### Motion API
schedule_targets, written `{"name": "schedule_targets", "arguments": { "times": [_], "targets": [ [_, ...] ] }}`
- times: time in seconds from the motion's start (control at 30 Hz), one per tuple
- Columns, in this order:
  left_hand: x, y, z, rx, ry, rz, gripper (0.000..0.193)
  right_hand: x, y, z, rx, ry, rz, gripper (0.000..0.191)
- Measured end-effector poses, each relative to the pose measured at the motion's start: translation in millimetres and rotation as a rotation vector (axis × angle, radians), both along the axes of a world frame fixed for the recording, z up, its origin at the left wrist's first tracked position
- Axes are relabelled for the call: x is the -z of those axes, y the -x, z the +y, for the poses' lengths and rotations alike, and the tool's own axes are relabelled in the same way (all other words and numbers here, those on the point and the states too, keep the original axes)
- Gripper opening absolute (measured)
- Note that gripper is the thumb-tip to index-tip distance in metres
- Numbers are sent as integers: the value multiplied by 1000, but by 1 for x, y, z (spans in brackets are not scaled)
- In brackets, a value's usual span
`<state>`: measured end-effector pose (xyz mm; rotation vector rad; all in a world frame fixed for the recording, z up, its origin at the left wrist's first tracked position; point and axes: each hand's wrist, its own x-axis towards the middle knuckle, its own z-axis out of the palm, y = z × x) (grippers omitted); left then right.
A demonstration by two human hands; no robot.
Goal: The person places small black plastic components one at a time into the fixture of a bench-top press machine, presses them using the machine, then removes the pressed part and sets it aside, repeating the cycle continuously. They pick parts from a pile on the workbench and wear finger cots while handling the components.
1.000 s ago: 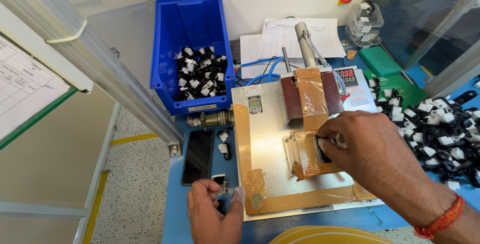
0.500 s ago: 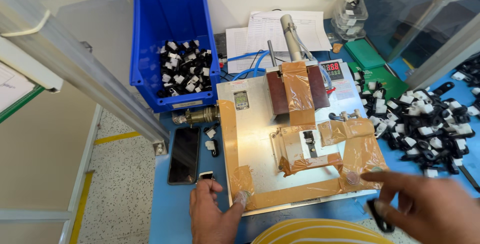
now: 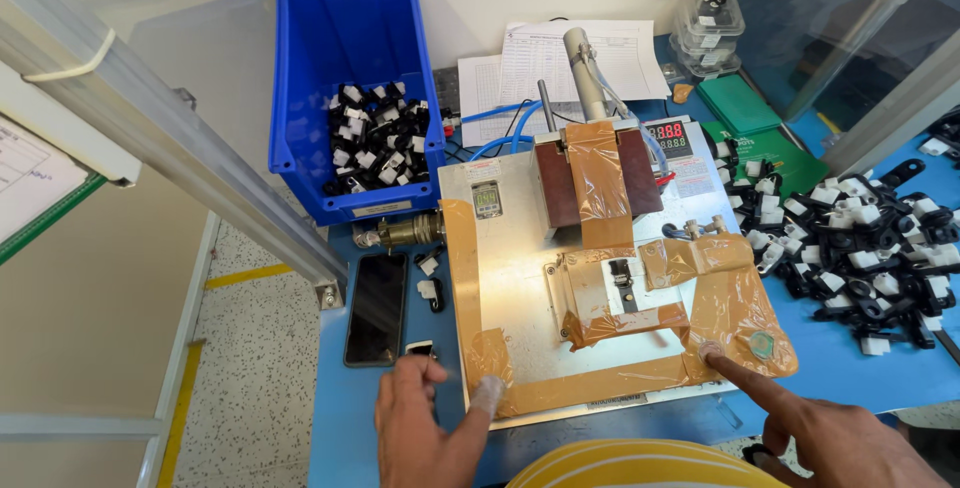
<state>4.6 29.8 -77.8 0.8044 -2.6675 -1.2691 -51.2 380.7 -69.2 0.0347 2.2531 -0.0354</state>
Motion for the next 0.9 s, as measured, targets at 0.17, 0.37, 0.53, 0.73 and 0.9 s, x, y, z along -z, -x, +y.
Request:
{"name": "schedule_targets", "arguments": {
  "times": [0.17,0.37,0.53,0.73,0.9],
  "targets": [
    [-2,-7,1,-11,-67,-64,57,-13,-2,-11,27,-21,-21,122],
    [-5,-4,3,-23,-71,-72,54,-17,0,-11,14,-24,-14,122],
    [-6,-2,3,-34,-74,-72,55,8,-1,4,-30,-9,10,123],
    [0,1,2,1,-61,-16,55,-9,-4,1,-16,13,162,102],
    [3,-3,0,13,-82,29,53,-90,1,-47,239,10,460,51]
  ]
}}
